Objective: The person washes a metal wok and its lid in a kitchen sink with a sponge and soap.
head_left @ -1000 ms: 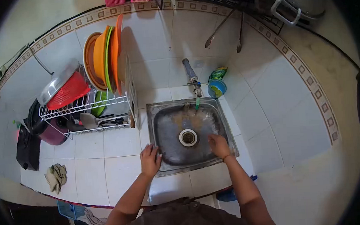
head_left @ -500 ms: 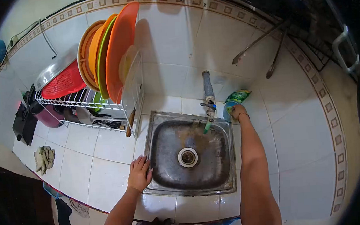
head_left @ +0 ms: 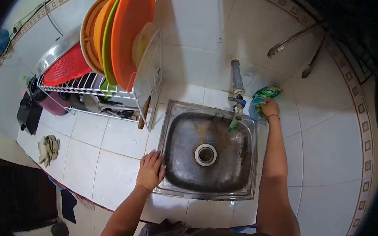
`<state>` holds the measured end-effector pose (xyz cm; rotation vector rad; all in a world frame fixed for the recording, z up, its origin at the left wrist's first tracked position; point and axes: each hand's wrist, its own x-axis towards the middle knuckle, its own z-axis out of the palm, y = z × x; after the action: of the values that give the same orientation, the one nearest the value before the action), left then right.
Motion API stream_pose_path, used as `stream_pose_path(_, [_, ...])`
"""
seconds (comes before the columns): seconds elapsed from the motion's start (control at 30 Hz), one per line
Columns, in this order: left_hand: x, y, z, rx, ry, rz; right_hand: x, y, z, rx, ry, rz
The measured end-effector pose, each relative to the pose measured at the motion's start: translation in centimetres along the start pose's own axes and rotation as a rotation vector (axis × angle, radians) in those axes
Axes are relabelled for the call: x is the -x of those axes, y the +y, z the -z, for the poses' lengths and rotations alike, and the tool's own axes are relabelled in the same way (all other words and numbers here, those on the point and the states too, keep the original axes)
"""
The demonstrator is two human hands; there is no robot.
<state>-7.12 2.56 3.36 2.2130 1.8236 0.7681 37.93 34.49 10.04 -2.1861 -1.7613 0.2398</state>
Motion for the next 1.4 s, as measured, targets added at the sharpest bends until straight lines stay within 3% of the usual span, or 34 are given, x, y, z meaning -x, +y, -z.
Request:
stream_pose_path(0.03, [-0.1,0.0,0.2,-0.01,-0.022,0.008,3.0,-0.3,1.3,-0.113,0.109,0.031])
stream_pose_path(0.17, [0.1,-0.3,-0.3,-0.019,-0.008,0.006,15.0,0.4,2.2,-0.613,-0.095,-0.043])
stream_pose_path(0.23, [0.1,-0.5,-0.6,-0.028,-0.001,0.0,21.2,1.3,-3.8,-0.873,-0.171,-0.162])
stream_pose_path(0.3, [0.2,-0.4,-0.7,-0.026,0.0,-0.009,25.7,0.5,-10.7,-0.826,-0.472,-0.222])
stream_pose_path(0.33, [0.1,-0.3,-0.5,-0.029,-0.007,-0.009,28.3,-5.2,-8.8,-0.873,-0.678,-0.224])
stream_pose_path(0.37, [0.2,-0.2,-0.4,-0.033,-0.016,-0.008,30.0,-6.7,-11.6,-0.849,-0.696,-0.064])
stream_pose_path(0.43, [0.3,-0.2,-0.3,-0.032,-0.029,-0.012,32.1,-8.8,-17.6,-0.541,-0.329,0.599])
stream_pose_path(0.53, [0.6,-0.7,-0.9,-0.005,-0.001,-0.034,34.1,-10.6,-18.4,-0.349,-0.55,0.859])
stream_pose_path(0.63, [0.7,-1.1,-0.9,-0.011,-0.058,-0.016,32.9,-8.0,-17.6,0.028,-0.949,0.765])
stream_pose_path(0.73, [0.7,-1.0,-0.6,-0.026,-0.032,-0.038,30.9,-7.4,-16.7,0.107,-0.682,0.701])
stream_pose_path(0.8, [0.9,-1.0,-0.6,-0.01,-0.044,-0.029,29.9,-11.0,-17.4,0.001,-0.384,0.84])
stream_pose_path(0.9, [0.8,-1.5,-0.9,-0.016,-0.063,-0.035,26.3,-14.6,-21.7,0.053,-0.295,0.534])
stream_pose_path(1.0, [0.9,-1.6,-0.8,-0.017,-0.104,-0.018,29.6,-15.4,-20.2,0.069,-0.266,0.577])
stream_pose_path(1.1, [1.0,-1.7,-1.0,-0.018,-0.076,-0.023,34.0,-12.8,-17.8,-0.087,-0.398,0.747])
stream_pose_path(1.17, [0.8,-1.6,-0.7,-0.015,-0.089,-0.021,33.8,-8.4,-15.8,-0.045,-0.609,0.852])
stream_pose_path(1.23, [1.0,-1.5,-0.4,-0.013,-0.112,-0.016,32.3,-1.6,-15.3,0.209,-0.624,0.61])
stream_pose_path(1.3, [1.2,-1.7,-0.9,0.008,-0.05,-0.048,30.9,1.8,-13.2,0.457,-0.635,0.148])
stream_pose_path(1.4, [1.0,-1.6,-1.0,-0.001,-0.057,-0.038,33.2,-1.5,-13.3,0.387,-0.645,0.23])
